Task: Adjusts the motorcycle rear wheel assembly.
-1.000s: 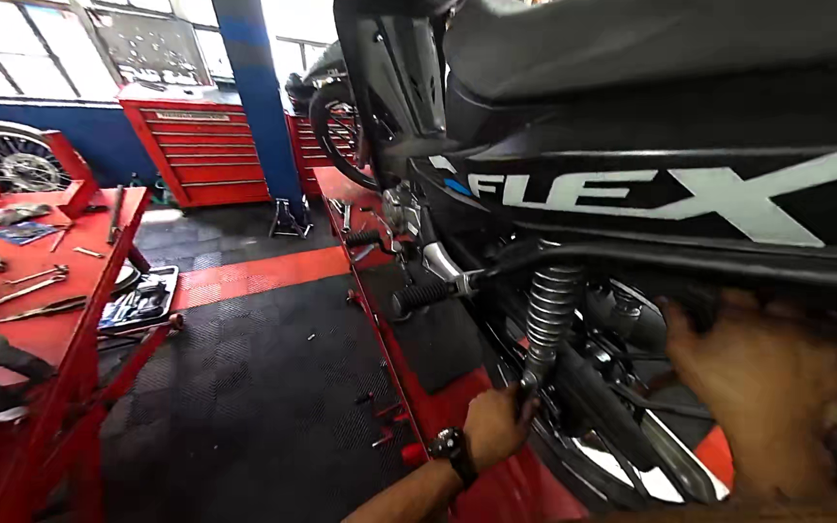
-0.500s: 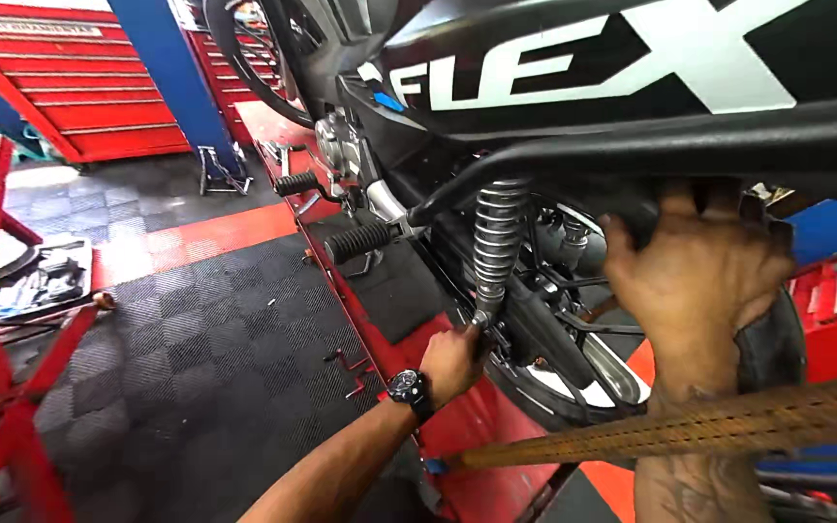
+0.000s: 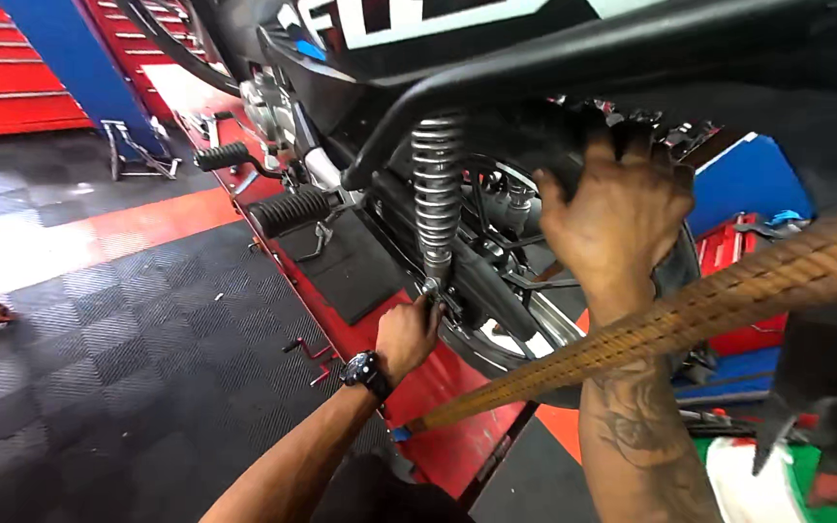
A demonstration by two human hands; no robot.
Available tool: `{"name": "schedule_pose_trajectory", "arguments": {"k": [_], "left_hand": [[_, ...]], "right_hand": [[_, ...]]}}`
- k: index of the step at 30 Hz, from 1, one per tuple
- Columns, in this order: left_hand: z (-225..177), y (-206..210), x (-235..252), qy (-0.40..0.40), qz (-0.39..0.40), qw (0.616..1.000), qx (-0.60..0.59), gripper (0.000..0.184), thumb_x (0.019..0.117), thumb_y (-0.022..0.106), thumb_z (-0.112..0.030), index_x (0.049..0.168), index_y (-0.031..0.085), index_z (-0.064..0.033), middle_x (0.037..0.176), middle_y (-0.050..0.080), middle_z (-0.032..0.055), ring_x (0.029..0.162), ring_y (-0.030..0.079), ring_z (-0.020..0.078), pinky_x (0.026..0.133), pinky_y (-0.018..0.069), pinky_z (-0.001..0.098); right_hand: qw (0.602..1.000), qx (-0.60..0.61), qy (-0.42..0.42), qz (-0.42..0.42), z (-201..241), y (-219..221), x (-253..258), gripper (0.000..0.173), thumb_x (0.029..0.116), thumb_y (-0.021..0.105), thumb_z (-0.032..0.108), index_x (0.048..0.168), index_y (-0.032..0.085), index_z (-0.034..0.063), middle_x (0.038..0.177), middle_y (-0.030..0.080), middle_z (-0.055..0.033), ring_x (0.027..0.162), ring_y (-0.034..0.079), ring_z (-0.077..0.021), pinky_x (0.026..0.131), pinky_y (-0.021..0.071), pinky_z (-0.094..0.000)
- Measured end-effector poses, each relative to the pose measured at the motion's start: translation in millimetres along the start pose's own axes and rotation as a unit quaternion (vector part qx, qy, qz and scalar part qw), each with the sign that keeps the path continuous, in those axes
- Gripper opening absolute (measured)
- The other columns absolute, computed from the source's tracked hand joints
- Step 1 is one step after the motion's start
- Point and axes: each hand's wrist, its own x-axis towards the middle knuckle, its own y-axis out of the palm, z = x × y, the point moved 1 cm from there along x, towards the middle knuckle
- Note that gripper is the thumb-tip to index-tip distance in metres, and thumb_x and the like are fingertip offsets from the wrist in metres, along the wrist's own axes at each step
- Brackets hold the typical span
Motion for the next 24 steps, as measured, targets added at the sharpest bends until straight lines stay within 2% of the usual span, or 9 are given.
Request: {"name": "schedule_pose_trajectory", "arguments": {"k": [3,5,9,13,15,17,20,22,24], "left_hand": [[5.1,6.0,8.8,-0.014,0.05,0.988,-0.143,0.053,0.1096,0.039,-0.048,0.114,0.069,-0.005,0.087,0.071,0.0153,0.085,0.071,0.0327,0.081,0.0568,0.0607],[10.2,6.4,12.0,0.007,0.055,0.985,-0.161,0.047,0.1092,0.044,-0.043,0.114,0.069,-0.0036,0.088,0.071,0.015,0.085,0.071,0.031,0.083,0.0568,0.0591],[-0.6,-3.8,2.3,0.023,0.001,1.0,-0.011,0.034,0.1034,0.056,-0.04,0.103,0.07,-0.0092,0.086,0.071,0.0134,0.084,0.072,0.0344,0.075,0.0571,0.061],[-6.7,-7.8,-2.0,0.139,-0.029,0.977,0.157,0.022,0.1015,0.059,-0.022,0.11,0.067,-0.0033,0.104,0.071,0.017,0.086,0.073,0.0364,0.067,0.0588,0.0545],[-5.3,-9.1,-1.9,0.189,-0.017,0.959,0.209,0.023,0.1018,0.057,-0.016,0.117,0.065,0.0002,0.111,0.068,0.0206,0.094,0.072,0.038,0.072,0.0593,0.0518],[0.9,-8.3,-0.5,0.21,-0.04,0.956,0.202,0.022,0.1006,0.058,-0.016,0.115,0.065,-0.0017,0.11,0.069,0.019,0.094,0.072,0.0364,0.073,0.0593,0.0507],[7.8,-5.4,0.4,0.149,-0.076,0.98,0.112,0.029,0.1026,0.058,-0.036,0.11,0.068,-0.0093,0.095,0.073,0.0099,0.079,0.073,0.0297,0.064,0.0581,0.0517],[9.6,-2.6,3.4,0.058,-0.022,0.998,0.007,0.045,0.1055,0.048,-0.049,0.116,0.068,-0.0105,0.087,0.072,0.0104,0.081,0.072,0.0306,0.073,0.0579,0.0573],[13.3,2.4,9.3,0.001,0.029,0.993,-0.113,0.052,0.107,0.041,-0.052,0.112,0.069,-0.0082,0.084,0.071,0.0123,0.082,0.072,0.0308,0.078,0.0572,0.0603]], "right_hand": [[1.0,0.008,0.0,0.014,1.3,-6.4,-1.6,0.063,0.096,0.058,0.054,0.142,0.059,0.01,0.136,0.058,-0.0298,0.125,0.055,-0.0508,0.093,0.0428,-0.067],[0.999,0.015,0.006,0.036,2.1,-10.4,-2.4,0.065,0.096,0.058,0.054,0.145,0.055,0.0108,0.141,0.055,-0.0301,0.13,0.051,-0.0517,0.096,0.0409,-0.0682],[0.998,0.018,0.007,0.052,2.1,-10.9,-4.0,0.072,0.0939,0.06,0.056,0.152,0.049,0.0149,0.144,0.053,-0.0278,0.133,0.05,-0.0488,0.098,0.0402,-0.0671],[0.999,0.007,0.013,0.05,2.9,-9.2,-1.5,0.075,0.0914,0.06,0.059,0.152,0.049,0.0156,0.145,0.052,-0.0275,0.132,0.05,-0.0491,0.097,0.0407,-0.0673],[0.998,-0.01,0.016,0.056,2.2,-6.6,0.3,0.075,0.0912,0.056,0.064,0.15,0.049,0.0175,0.144,0.052,-0.0272,0.129,0.052,-0.0494,0.094,0.0419,-0.0685],[0.998,-0.017,0.016,0.056,2.3,-3.1,2.0,0.075,0.0911,0.053,0.067,0.149,0.05,0.0187,0.143,0.053,-0.0275,0.128,0.053,-0.05,0.091,0.0427,-0.0703],[0.998,-0.014,0.017,0.052,2.6,-3.3,1.3,0.076,0.0912,0.053,0.067,0.149,0.049,0.0189,0.143,0.053,-0.0275,0.128,0.053,-0.0501,0.091,0.0425,-0.0707],[0.999,-0.008,0.014,0.052,2.0,-4.9,0.7,0.077,0.0911,0.054,0.067,0.15,0.048,0.0172,0.144,0.051,-0.0294,0.128,0.052,-0.0519,0.092,0.0405,-0.0718],[0.999,0.0,0.008,0.053,0.0,-5.3,-0.3,0.079,0.0915,0.053,0.067,0.151,0.047,0.0162,0.146,0.05,-0.0304,0.13,0.049,-0.0532,0.095,0.0385,-0.073]]}}
